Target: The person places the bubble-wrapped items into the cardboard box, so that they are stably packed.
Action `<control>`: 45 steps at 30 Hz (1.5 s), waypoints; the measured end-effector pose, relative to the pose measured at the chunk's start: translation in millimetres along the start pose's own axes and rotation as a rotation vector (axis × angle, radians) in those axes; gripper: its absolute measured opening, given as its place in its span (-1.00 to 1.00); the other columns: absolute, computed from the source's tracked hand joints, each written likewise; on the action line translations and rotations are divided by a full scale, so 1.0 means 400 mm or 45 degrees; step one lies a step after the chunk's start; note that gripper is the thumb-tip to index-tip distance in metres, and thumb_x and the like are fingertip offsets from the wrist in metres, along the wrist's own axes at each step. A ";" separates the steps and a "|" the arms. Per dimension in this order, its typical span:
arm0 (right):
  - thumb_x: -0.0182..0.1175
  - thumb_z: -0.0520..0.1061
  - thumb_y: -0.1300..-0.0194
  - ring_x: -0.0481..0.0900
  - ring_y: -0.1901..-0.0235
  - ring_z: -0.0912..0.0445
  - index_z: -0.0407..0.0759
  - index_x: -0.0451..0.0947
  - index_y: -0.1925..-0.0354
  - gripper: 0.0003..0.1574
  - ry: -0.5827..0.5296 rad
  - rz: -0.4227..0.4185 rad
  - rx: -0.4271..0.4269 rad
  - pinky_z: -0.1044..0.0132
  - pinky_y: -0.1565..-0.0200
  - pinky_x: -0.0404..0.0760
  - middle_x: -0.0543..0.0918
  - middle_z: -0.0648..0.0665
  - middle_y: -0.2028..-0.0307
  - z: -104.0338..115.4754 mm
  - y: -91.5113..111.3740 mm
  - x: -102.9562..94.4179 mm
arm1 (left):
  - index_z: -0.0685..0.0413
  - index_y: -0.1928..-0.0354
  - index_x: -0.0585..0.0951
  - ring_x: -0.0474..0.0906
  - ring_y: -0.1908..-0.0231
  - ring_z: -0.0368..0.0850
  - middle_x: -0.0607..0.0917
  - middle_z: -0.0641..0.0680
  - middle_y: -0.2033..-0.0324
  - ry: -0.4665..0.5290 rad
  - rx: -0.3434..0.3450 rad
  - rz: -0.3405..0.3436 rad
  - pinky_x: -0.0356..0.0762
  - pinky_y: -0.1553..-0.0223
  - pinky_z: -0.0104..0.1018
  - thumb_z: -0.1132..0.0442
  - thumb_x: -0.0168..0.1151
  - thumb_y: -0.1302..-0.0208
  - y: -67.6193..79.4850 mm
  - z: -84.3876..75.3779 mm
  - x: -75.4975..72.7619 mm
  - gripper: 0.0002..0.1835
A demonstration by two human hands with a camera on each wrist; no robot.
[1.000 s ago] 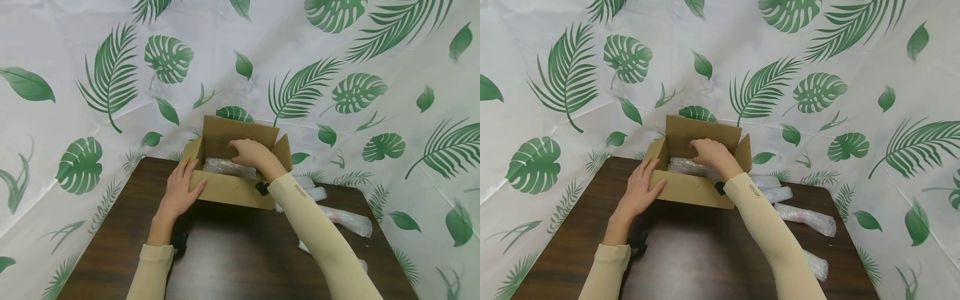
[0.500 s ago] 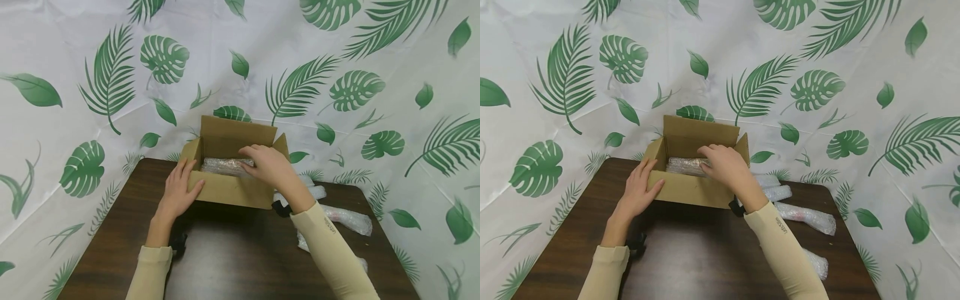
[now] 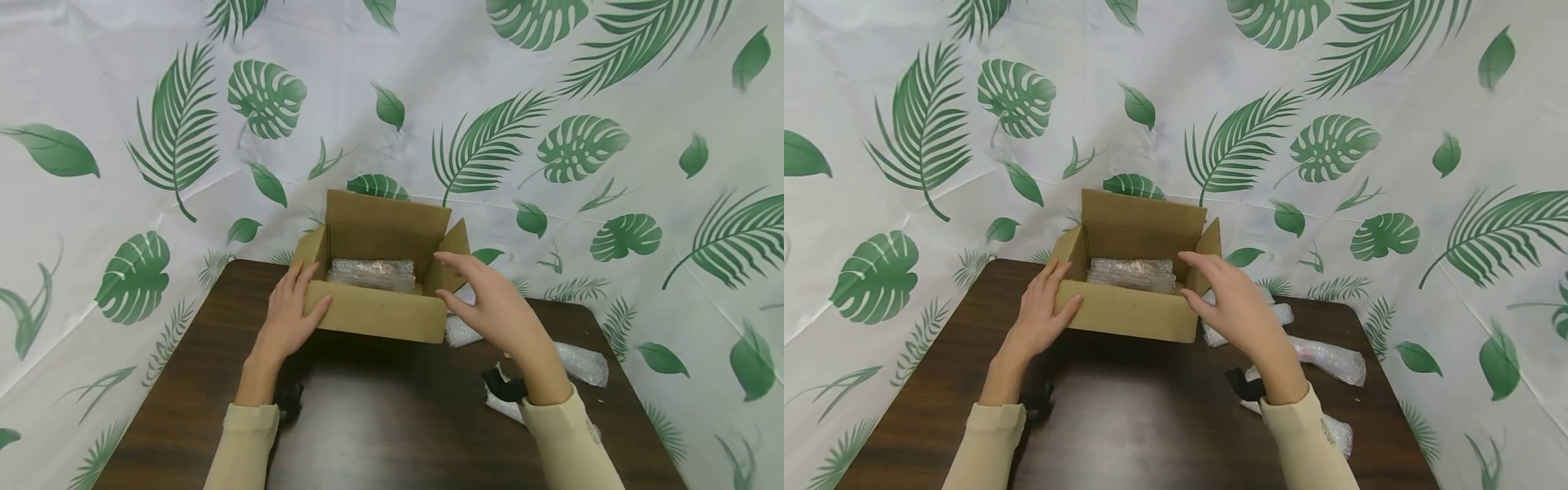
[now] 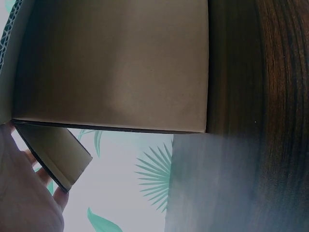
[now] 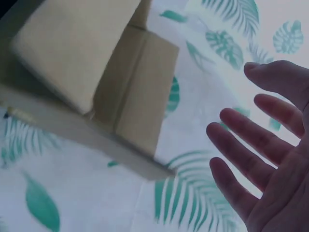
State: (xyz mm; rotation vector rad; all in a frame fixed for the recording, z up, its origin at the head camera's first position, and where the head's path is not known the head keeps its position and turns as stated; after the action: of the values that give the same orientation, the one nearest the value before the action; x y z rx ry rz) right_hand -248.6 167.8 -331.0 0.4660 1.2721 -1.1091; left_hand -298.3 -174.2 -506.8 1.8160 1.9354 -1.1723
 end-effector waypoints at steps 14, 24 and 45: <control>0.33 0.10 -0.55 0.68 -0.25 -0.20 0.02 0.45 -0.52 -0.31 -0.117 0.059 0.309 -0.30 -0.15 0.65 0.73 -0.19 -0.24 -0.210 0.217 0.078 | -0.13 -0.68 0.21 0.06 -0.63 0.43 0.09 0.29 -0.69 0.008 0.013 -0.015 0.00 -0.53 0.51 -0.15 0.18 -0.55 -0.001 0.005 0.005 -0.21; 0.45 0.28 -0.36 0.46 -0.38 -0.53 -0.18 0.26 -0.61 0.11 -0.076 0.428 0.618 -0.58 -0.16 0.49 0.46 -0.45 -0.50 -0.356 0.420 0.173 | -0.14 -0.66 0.24 0.10 -0.61 0.42 0.13 0.29 -0.67 0.004 0.016 -0.066 0.02 -0.52 0.50 -0.14 0.21 -0.53 0.008 -0.001 0.014 -0.23; 0.56 0.12 -0.22 0.54 -0.25 -0.55 -0.20 0.36 -0.52 0.06 0.127 0.557 0.733 -0.63 -0.06 0.48 0.53 -0.57 -0.33 -0.421 0.498 0.267 | -0.15 -0.66 0.24 0.11 -0.62 0.38 0.14 0.26 -0.68 -0.002 0.017 -0.099 0.05 -0.53 0.47 -0.17 0.20 -0.53 0.004 -0.009 0.019 -0.23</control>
State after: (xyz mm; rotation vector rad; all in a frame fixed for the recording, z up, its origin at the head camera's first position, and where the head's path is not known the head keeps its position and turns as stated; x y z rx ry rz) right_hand -176.3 349.3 -534.1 1.1837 0.8553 -1.0687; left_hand -297.0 -166.3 -510.2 1.7604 2.0191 -1.2127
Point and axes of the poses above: each hand's wrist, its own y-axis away from the middle knuckle, its own x-axis out of the palm, z = x × y, the point moved 3 cm from there along -y, towards the middle knuckle
